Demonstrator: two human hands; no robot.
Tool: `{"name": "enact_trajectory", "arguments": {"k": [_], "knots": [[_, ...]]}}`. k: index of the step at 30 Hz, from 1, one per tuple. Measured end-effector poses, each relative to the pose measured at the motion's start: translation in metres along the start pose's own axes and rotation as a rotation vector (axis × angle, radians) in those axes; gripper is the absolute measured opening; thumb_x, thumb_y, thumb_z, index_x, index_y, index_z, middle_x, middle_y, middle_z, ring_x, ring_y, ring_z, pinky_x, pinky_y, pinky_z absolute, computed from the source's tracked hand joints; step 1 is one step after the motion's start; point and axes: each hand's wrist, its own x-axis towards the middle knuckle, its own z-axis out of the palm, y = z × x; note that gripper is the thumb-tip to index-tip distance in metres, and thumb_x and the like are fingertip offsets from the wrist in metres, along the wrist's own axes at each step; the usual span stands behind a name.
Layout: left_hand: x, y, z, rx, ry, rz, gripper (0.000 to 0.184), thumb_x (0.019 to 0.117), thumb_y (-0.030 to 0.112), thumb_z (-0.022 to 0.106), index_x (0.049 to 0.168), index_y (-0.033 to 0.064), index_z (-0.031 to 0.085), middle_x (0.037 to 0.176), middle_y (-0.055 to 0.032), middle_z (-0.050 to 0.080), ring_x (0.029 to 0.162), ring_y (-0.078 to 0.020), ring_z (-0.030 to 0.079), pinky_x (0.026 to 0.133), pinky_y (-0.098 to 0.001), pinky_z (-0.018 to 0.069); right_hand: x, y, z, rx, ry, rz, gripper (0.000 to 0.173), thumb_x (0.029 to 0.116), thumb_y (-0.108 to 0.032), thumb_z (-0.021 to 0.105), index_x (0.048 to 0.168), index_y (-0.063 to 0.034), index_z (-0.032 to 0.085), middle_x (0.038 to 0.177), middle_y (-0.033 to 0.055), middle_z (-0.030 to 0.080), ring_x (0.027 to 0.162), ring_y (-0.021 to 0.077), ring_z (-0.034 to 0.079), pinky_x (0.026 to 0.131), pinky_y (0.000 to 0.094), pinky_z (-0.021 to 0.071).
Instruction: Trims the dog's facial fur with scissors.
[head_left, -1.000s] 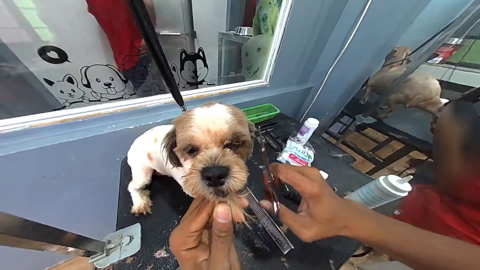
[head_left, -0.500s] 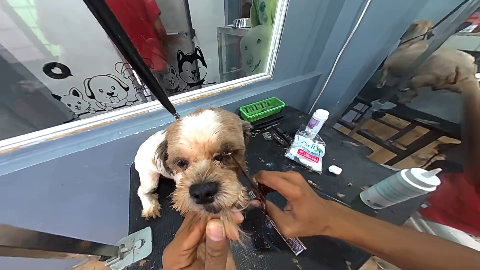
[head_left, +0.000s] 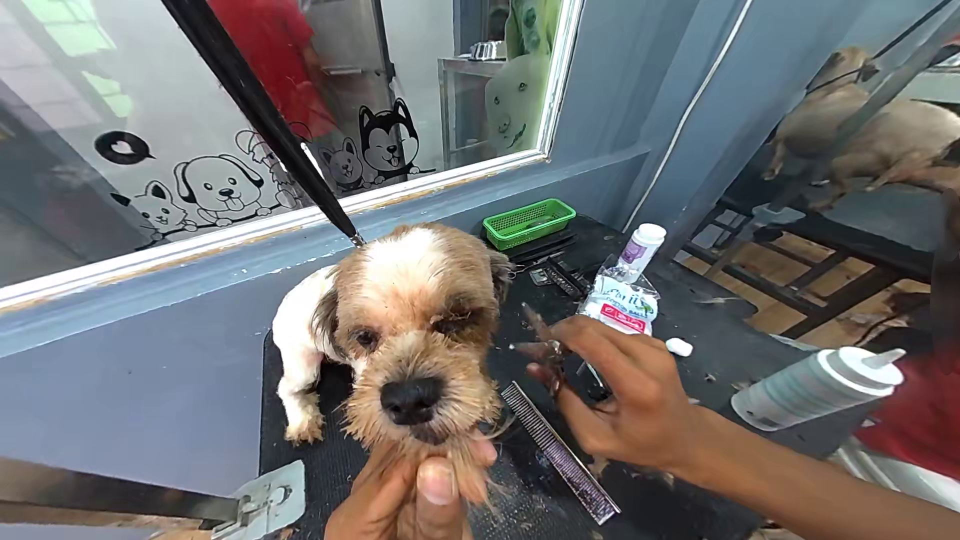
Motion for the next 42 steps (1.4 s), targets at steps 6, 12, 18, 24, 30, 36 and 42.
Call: {"name": "enact_trajectory", "arguments": {"k": [6, 12, 18, 24, 30, 36, 42], "knots": [[0.002, 0.003, 0.006, -0.060, -0.010, -0.026, 0.022, 0.1040, 0.024, 0.059, 0.104, 0.0148, 0.079, 0.099, 0.0017, 0.077, 0.098, -0.0063, 0.072, 0.091, -0.0201, 0.0560, 0.001, 0.002, 0.004, -0.096, 0.021, -0.028, 0.024, 0.0818, -0.017, 0.061, 0.105, -0.0087, 0.064, 0.086, 0.0027, 0.066, 0.067, 0.0098, 0.062, 0.048, 0.0243, 0.0453], [0.004, 0.006, 0.010, -0.100, -0.005, -0.040, 0.020, 0.1031, 0.021, 0.061, 0.105, 0.0129, 0.079, 0.100, -0.0004, 0.077, 0.099, -0.0078, 0.072, 0.091, -0.0205, 0.0563, 0.003, 0.010, 0.017, -0.080, 0.037, -0.025, 0.023, 0.0830, -0.018, 0.061, 0.104, -0.0081, 0.065, 0.086, 0.0022, 0.065, 0.066, 0.0096, 0.061, 0.048, 0.0246, 0.0447], [0.005, 0.005, 0.011, -0.120, -0.014, -0.038, 0.020, 0.1031, 0.019, 0.061, 0.105, 0.0120, 0.079, 0.101, -0.0025, 0.077, 0.101, -0.0101, 0.072, 0.092, -0.0220, 0.0564, 0.006, 0.013, 0.023, -0.070, 0.041, -0.040, 0.024, 0.0817, -0.016, 0.062, 0.103, -0.0075, 0.066, 0.084, 0.0014, 0.065, 0.065, 0.0092, 0.061, 0.048, 0.0246, 0.0443], [0.005, 0.004, 0.013, -0.130, -0.012, -0.022, 0.020, 0.1032, 0.017, 0.061, 0.104, 0.0101, 0.079, 0.099, -0.0037, 0.077, 0.100, -0.0117, 0.073, 0.093, -0.0235, 0.0569, 0.007, 0.014, 0.025, -0.081, 0.061, -0.032, 0.021, 0.0812, -0.013, 0.060, 0.101, -0.0076, 0.066, 0.082, 0.0013, 0.064, 0.060, 0.0084, 0.058, 0.045, 0.0240, 0.0411], [0.004, 0.004, 0.013, -0.100, -0.018, -0.023, 0.020, 0.1032, 0.019, 0.061, 0.105, 0.0118, 0.079, 0.101, -0.0020, 0.077, 0.099, -0.0099, 0.072, 0.091, -0.0223, 0.0568, 0.004, 0.015, 0.021, -0.090, 0.066, -0.013, 0.021, 0.0830, -0.009, 0.057, 0.102, -0.0065, 0.066, 0.081, 0.0016, 0.064, 0.061, 0.0081, 0.058, 0.046, 0.0232, 0.0420], [0.003, 0.001, 0.014, -0.063, -0.025, -0.023, 0.021, 0.1039, 0.021, 0.060, 0.106, 0.0132, 0.079, 0.099, -0.0003, 0.077, 0.098, -0.0085, 0.072, 0.090, -0.0220, 0.0568, -0.005, 0.012, 0.003, -0.144, 0.042, 0.024, 0.020, 0.0892, -0.016, 0.057, 0.107, -0.0086, 0.064, 0.084, 0.0015, 0.064, 0.063, 0.0092, 0.059, 0.047, 0.0249, 0.0433], [0.001, -0.004, 0.017, -0.050, -0.029, -0.015, 0.021, 0.1042, 0.021, 0.060, 0.107, 0.0127, 0.079, 0.098, -0.0016, 0.077, 0.095, -0.0098, 0.073, 0.088, -0.0232, 0.0580, -0.015, 0.006, -0.013, -0.238, -0.021, 0.052, 0.020, 0.0915, -0.021, 0.055, 0.107, -0.0120, 0.065, 0.083, 0.0014, 0.064, 0.059, 0.0108, 0.057, 0.044, 0.0269, 0.0398]]}}
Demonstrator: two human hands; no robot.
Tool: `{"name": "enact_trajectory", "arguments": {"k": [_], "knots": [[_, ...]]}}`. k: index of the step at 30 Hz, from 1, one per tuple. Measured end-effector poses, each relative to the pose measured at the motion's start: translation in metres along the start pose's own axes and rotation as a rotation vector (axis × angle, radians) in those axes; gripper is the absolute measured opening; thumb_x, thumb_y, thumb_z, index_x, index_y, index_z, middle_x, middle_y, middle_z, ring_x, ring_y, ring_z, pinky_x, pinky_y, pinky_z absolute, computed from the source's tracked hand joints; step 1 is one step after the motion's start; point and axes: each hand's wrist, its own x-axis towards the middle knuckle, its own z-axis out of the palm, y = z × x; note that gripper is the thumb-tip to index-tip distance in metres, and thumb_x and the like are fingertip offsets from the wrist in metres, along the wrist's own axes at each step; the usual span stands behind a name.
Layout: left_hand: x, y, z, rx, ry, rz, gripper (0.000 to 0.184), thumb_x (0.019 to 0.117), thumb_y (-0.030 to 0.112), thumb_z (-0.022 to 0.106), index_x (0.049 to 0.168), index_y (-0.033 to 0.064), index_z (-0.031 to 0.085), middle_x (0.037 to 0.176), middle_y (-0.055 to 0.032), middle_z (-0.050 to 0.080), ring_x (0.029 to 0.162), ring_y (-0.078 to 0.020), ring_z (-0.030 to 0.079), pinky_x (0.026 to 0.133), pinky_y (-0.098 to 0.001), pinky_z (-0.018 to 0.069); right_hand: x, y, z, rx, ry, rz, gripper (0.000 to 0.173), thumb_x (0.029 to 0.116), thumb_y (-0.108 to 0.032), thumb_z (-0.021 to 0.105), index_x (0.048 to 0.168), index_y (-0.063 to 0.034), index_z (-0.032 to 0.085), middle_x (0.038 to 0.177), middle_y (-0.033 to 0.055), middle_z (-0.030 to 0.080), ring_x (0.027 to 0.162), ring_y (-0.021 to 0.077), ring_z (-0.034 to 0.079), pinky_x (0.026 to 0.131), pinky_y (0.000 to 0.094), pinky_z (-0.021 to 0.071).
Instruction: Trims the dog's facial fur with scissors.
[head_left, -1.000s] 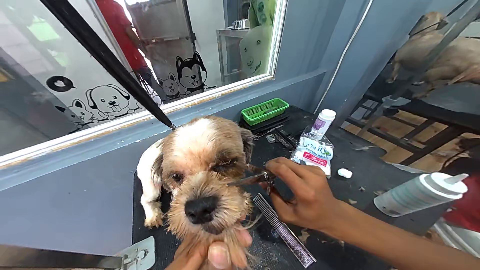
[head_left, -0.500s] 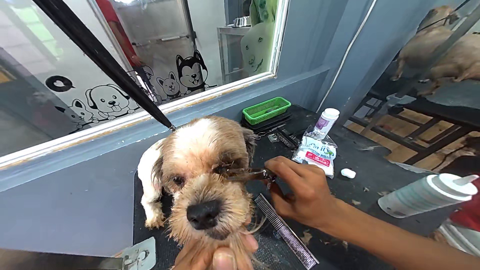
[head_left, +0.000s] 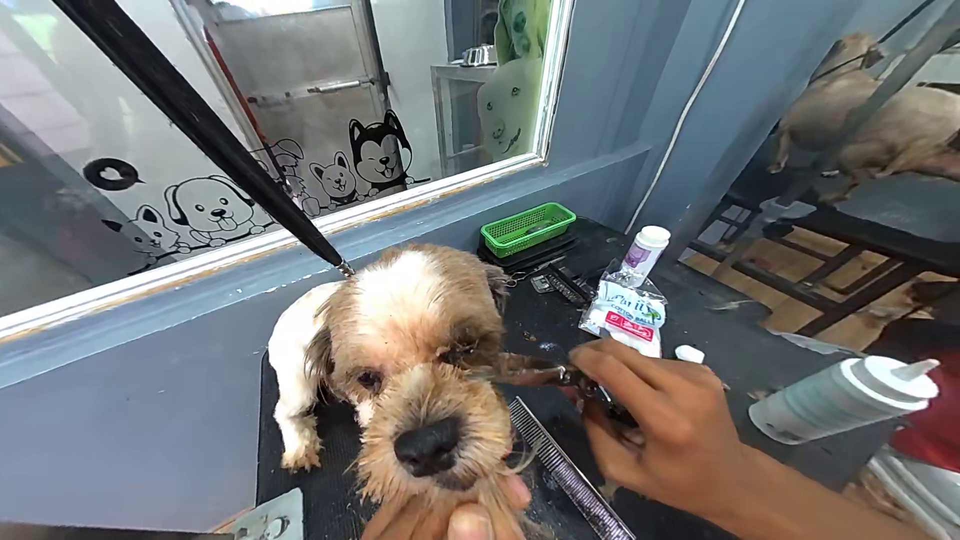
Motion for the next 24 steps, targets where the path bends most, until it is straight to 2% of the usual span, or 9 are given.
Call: {"name": "enact_trajectory", "arguments": {"k": [9, 13, 19, 24], "knots": [[0.000, -0.004, 0.006, -0.010, 0.015, -0.011, 0.018, 0.1029, 0.019, 0.062, 0.107, 0.0118, 0.078, 0.098, -0.0025, 0.077, 0.094, -0.0106, 0.073, 0.088, -0.0243, 0.0582, 0.000, 0.001, -0.008, -0.075, -0.026, 0.022, 0.022, 0.0904, -0.020, 0.053, 0.108, -0.0132, 0.065, 0.083, 0.0015, 0.065, 0.057, 0.0113, 0.057, 0.042, 0.0277, 0.0379], [-0.001, -0.005, 0.009, 0.013, 0.032, -0.021, 0.018, 0.1025, 0.021, 0.063, 0.105, 0.0128, 0.078, 0.097, -0.0003, 0.077, 0.095, -0.0093, 0.072, 0.089, -0.0242, 0.0571, 0.000, 0.002, -0.010, -0.093, -0.017, 0.016, 0.024, 0.0897, -0.019, 0.052, 0.108, -0.0126, 0.065, 0.082, 0.0024, 0.065, 0.057, 0.0123, 0.056, 0.042, 0.0280, 0.0368], [-0.001, -0.007, 0.011, 0.002, 0.032, -0.023, 0.018, 0.1025, 0.020, 0.063, 0.104, 0.0113, 0.078, 0.094, -0.0014, 0.077, 0.092, -0.0099, 0.073, 0.087, -0.0246, 0.0580, 0.001, 0.005, -0.015, -0.114, -0.006, 0.011, 0.022, 0.0920, -0.017, 0.050, 0.108, -0.0122, 0.065, 0.083, 0.0033, 0.066, 0.057, 0.0134, 0.057, 0.042, 0.0290, 0.0373], [-0.006, -0.008, 0.008, 0.115, 0.042, 0.005, 0.018, 0.1025, 0.024, 0.064, 0.097, 0.0154, 0.078, 0.093, 0.0056, 0.076, 0.092, -0.0060, 0.072, 0.087, -0.0250, 0.0581, 0.001, 0.008, -0.021, -0.143, -0.006, 0.017, 0.022, 0.0947, -0.018, 0.048, 0.111, -0.0134, 0.063, 0.086, 0.0040, 0.066, 0.056, 0.0139, 0.056, 0.042, 0.0287, 0.0374]]}}
